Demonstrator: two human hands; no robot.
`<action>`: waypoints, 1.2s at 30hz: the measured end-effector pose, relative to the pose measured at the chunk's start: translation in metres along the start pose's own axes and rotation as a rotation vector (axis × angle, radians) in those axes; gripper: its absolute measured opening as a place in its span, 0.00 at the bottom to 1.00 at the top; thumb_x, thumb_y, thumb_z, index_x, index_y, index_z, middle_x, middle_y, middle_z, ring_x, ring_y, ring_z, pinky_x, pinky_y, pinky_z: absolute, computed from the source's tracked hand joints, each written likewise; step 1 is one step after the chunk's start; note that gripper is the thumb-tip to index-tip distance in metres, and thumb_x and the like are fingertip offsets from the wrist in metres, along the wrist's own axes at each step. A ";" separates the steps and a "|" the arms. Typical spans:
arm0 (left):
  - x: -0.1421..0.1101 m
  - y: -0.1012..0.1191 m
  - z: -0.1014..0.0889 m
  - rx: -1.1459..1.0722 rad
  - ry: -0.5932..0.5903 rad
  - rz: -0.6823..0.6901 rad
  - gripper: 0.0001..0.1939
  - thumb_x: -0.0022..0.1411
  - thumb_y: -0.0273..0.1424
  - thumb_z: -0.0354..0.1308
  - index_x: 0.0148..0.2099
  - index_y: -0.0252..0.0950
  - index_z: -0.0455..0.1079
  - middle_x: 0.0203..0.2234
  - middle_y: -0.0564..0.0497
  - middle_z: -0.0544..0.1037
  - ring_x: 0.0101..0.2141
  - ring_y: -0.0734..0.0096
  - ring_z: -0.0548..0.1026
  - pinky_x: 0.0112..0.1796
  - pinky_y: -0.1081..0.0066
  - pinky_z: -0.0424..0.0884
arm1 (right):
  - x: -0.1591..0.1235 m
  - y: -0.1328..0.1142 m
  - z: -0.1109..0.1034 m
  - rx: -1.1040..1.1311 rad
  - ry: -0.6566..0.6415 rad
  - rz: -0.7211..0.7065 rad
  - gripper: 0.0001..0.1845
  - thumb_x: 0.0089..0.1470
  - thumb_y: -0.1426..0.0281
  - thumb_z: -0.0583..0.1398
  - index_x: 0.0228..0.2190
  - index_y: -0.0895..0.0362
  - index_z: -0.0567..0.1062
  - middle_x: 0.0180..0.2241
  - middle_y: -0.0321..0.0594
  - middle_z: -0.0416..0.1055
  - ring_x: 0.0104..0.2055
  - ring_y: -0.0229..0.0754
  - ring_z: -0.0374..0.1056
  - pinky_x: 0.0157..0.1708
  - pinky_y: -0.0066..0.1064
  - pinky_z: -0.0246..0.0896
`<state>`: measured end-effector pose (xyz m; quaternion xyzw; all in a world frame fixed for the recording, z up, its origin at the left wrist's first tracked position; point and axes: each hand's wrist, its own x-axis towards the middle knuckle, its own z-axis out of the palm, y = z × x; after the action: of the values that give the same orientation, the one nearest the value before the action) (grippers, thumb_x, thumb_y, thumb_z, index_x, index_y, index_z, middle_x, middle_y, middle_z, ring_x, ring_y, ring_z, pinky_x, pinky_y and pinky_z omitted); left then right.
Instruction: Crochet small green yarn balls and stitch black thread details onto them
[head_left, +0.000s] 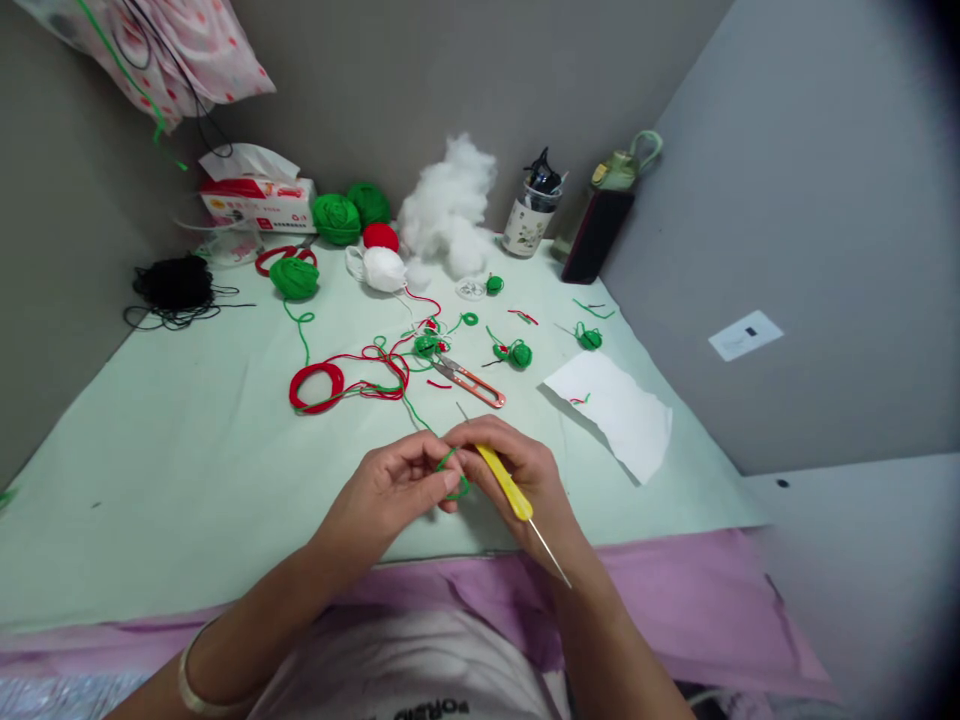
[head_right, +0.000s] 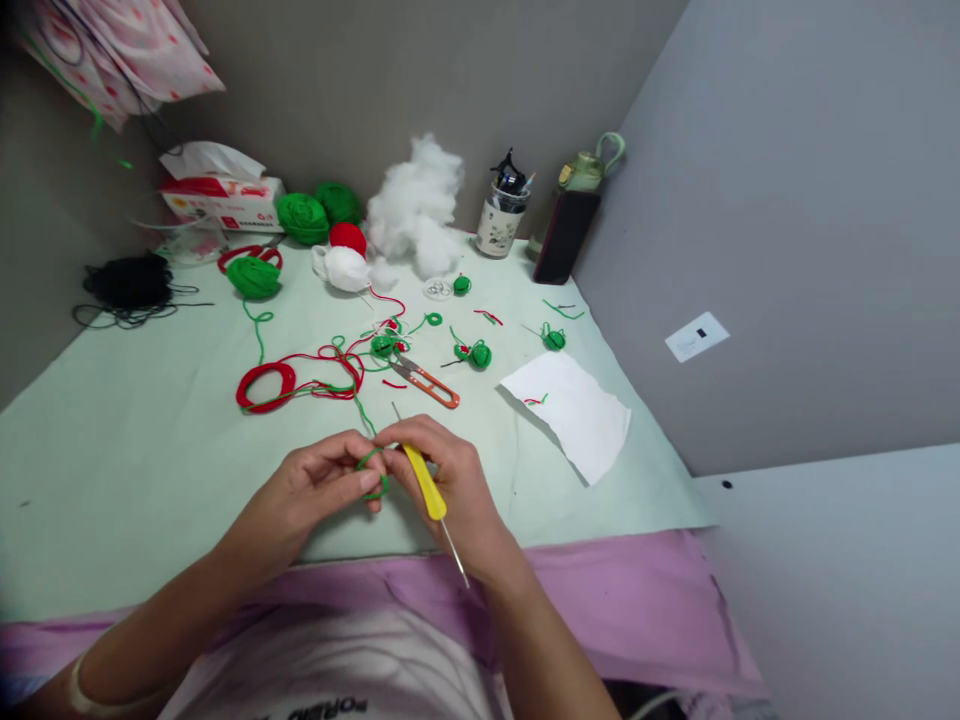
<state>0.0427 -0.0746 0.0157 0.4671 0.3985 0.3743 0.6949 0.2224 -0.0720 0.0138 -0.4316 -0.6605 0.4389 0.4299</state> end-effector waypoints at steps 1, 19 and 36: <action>0.000 0.000 -0.001 0.014 0.003 -0.007 0.07 0.63 0.34 0.63 0.34 0.37 0.73 0.27 0.55 0.75 0.29 0.74 0.75 0.36 0.73 0.72 | 0.000 0.000 0.000 0.017 0.029 0.028 0.06 0.63 0.66 0.63 0.38 0.53 0.80 0.36 0.38 0.75 0.36 0.38 0.73 0.37 0.29 0.67; -0.001 -0.008 -0.009 0.039 0.076 -0.004 0.12 0.67 0.41 0.62 0.37 0.38 0.74 0.25 0.54 0.75 0.30 0.70 0.73 0.37 0.70 0.67 | 0.002 -0.005 -0.012 0.014 0.276 0.162 0.09 0.59 0.63 0.63 0.31 0.56 0.77 0.25 0.36 0.71 0.27 0.37 0.69 0.30 0.28 0.64; 0.002 -0.007 0.001 0.059 0.117 0.062 0.12 0.67 0.40 0.62 0.34 0.38 0.75 0.25 0.54 0.75 0.31 0.70 0.73 0.38 0.70 0.66 | -0.003 -0.014 -0.009 -0.120 -0.076 -0.044 0.11 0.65 0.65 0.62 0.48 0.52 0.76 0.45 0.41 0.75 0.36 0.37 0.73 0.40 0.30 0.68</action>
<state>0.0455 -0.0753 0.0085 0.4768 0.4344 0.4104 0.6446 0.2288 -0.0770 0.0289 -0.4249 -0.7110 0.4049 0.3873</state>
